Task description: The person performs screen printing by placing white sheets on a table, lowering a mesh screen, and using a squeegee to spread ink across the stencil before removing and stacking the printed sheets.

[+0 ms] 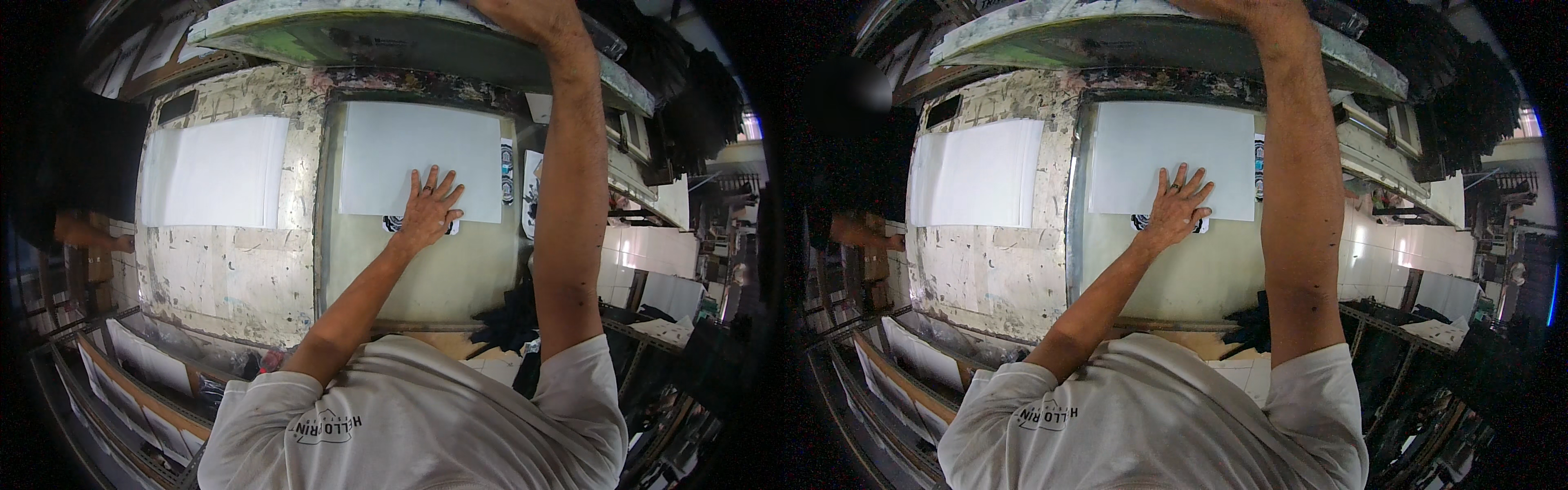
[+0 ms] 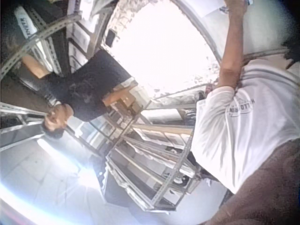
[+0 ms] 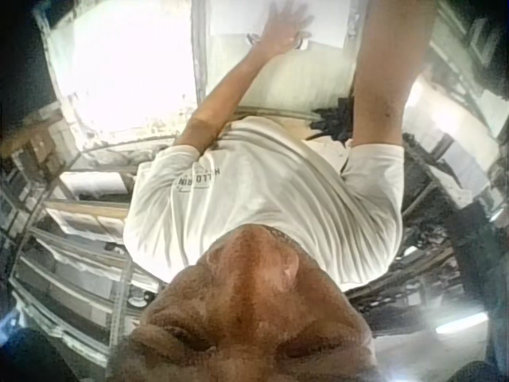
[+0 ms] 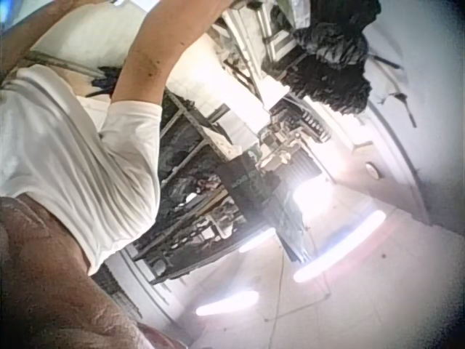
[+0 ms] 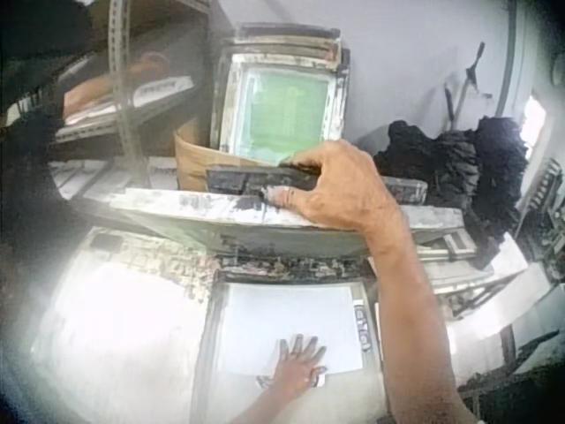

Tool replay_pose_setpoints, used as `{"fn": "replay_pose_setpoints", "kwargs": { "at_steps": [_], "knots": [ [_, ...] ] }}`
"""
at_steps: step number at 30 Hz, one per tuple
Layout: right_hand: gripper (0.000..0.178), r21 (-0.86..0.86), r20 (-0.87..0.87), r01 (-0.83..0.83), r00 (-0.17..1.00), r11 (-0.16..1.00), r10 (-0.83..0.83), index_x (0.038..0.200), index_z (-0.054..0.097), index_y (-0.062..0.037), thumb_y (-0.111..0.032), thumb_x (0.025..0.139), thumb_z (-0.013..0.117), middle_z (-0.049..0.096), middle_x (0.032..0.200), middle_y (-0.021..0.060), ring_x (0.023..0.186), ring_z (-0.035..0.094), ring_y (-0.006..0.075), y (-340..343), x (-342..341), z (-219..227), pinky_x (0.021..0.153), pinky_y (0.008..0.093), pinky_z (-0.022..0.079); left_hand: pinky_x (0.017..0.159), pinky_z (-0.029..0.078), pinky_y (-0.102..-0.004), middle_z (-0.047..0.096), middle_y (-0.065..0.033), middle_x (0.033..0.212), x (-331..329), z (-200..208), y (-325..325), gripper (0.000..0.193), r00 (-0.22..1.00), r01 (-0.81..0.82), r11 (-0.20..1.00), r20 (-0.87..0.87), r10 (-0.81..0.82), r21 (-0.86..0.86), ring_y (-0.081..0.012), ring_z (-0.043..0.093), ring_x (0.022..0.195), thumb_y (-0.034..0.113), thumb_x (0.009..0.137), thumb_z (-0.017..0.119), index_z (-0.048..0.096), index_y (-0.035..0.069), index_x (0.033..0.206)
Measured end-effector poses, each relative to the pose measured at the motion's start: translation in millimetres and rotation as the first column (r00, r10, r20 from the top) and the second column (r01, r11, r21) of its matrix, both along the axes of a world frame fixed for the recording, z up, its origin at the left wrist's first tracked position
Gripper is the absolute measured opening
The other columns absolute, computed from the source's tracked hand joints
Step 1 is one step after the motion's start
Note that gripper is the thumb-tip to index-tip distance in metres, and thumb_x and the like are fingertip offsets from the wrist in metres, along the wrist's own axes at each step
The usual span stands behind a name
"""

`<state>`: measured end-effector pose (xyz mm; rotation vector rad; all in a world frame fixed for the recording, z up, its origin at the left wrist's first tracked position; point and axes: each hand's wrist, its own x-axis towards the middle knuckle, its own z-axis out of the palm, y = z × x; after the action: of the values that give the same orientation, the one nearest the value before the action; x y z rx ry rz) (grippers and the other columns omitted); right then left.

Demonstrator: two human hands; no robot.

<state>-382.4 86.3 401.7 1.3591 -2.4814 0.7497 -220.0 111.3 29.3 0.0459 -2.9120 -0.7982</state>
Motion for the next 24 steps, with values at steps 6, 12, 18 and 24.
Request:
{"fn": "replay_pose_setpoints", "kwargs": {
  "at_steps": [6,12,18,24],
  "knots": [
    [0.046,-0.024,-0.028,-0.027,0.999,0.999,0.027,0.103,0.078,-0.0067,-0.040,0.072,0.083,0.076,0.099,0.0168,0.092,0.072,0.0317,2,4,-2,0.086,0.0398,0.055,0.121,0.006,-0.0640,0.040,-0.0109,0.158,8,13,-11,0.055,0.998,0.057,0.993,-0.035,-0.053,0.102,-0.0371,0.024,0.151,0.039,0.102,0.052,0.044,0.017,0.152],
    [0.044,-0.041,-0.116,-0.095,0.989,0.995,0.089,0.102,0.078,-0.0067,-0.037,0.070,0.084,0.075,0.097,0.0173,0.091,0.072,0.0320,17,25,-38,0.087,0.0395,0.054,0.112,0.036,-0.0429,0.056,-0.0144,0.142,53,101,-73,0.073,0.711,-0.114,0.639,-0.387,0.588,0.761,-0.0301,0.054,0.130,0.012,0.092,0.068,0.032,0.008,0.156],
    [0.048,-0.134,-0.212,-0.132,0.972,0.982,0.102,0.116,0.075,-0.0236,-0.031,0.069,0.083,0.066,0.084,0.0116,0.073,0.066,0.0314,83,93,-139,0.063,0.0428,0.051,0.097,0.051,-0.0346,0.056,-0.0159,0.134,128,142,-132,0.099,0.394,-0.070,0.277,-0.229,0.890,0.958,-0.0245,0.059,0.116,-0.010,0.069,0.074,0.028,0.001,0.156],
    [0.041,-0.048,0.173,-0.145,0.973,0.988,0.152,0.122,0.073,-0.0213,-0.021,0.081,0.075,0.071,0.094,0.0186,0.083,0.068,0.0336,100,124,-211,0.074,0.0444,0.053,0.101,0.049,-0.0353,0.063,-0.0098,0.124,206,44,-123,0.088,0.558,-0.321,0.218,-0.002,0.830,0.922,-0.0205,0.060,0.112,-0.008,0.058,0.087,0.051,-0.003,0.138]
  ]
}}
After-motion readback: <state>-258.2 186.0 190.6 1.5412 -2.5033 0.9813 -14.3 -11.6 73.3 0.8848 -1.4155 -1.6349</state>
